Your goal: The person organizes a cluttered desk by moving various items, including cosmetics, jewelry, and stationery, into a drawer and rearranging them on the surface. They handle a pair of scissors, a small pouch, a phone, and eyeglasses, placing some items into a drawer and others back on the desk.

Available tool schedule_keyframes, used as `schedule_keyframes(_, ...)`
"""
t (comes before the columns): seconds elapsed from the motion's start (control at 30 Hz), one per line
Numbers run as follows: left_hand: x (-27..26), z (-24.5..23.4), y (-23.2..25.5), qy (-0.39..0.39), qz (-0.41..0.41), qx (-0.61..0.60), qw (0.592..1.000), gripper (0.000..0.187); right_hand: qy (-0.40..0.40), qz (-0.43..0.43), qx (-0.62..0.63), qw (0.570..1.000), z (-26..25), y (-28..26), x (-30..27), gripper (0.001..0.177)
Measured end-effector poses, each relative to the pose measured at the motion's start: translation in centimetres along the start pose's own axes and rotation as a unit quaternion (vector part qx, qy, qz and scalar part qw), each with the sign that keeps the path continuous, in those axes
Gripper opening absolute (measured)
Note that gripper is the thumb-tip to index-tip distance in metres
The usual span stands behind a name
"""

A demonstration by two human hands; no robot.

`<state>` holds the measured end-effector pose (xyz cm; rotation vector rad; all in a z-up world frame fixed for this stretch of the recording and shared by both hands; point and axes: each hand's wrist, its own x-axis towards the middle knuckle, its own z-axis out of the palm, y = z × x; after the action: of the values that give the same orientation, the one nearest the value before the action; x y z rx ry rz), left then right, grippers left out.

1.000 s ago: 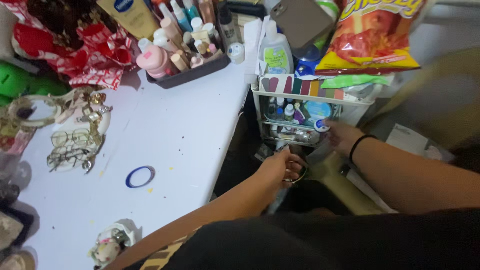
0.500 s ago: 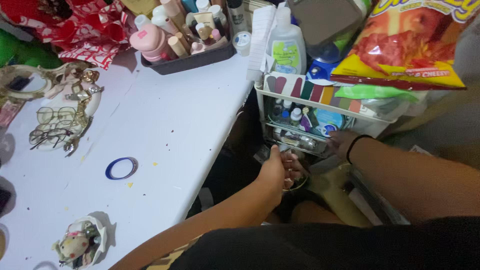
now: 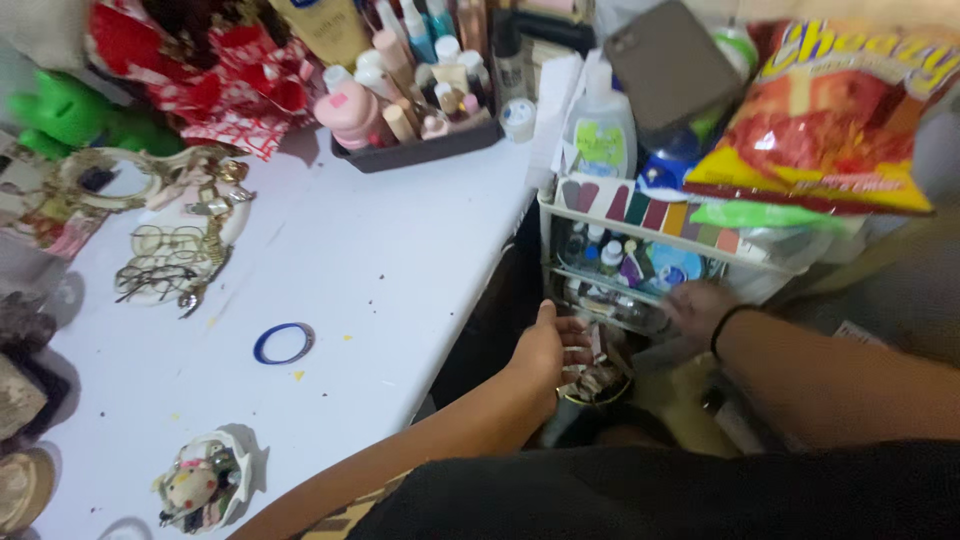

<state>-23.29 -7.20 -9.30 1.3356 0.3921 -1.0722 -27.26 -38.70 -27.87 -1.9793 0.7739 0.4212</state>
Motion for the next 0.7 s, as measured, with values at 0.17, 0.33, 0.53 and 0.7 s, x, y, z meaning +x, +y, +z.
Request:
schedule_keyframes(0.17, -2.8, 0.2, 2.1, 0.005, 0.029, -0.024, 0.999, 0.056, -0.097, 0.047, 0.166, 0.980, 1.0, -7.3, -8.9, 0.031)
schedule_keyframes(0.33, -6.9, 0.2, 4.1, 0.012, 0.079, -0.065, 0.995, 0.052, -0.147, 0.198, 0.463, 0.852, 2.8, -16.3, -18.0, 0.036)
schedule_keyframes(0.53, -13.0, -3.7, 4.0, 0.088, 0.158, -0.034, 0.983, 0.041, -0.333, 0.172, 0.380, 0.846, 4.4, -21.9, -23.8, 0.036)
schedule_keyframes(0.7, -18.4, -11.9, 2.3, 0.184, 0.170, -0.013, 0.968, 0.032, -0.307, 0.170, 0.314, 0.882, 7.4, -26.8, -25.1, 0.039)
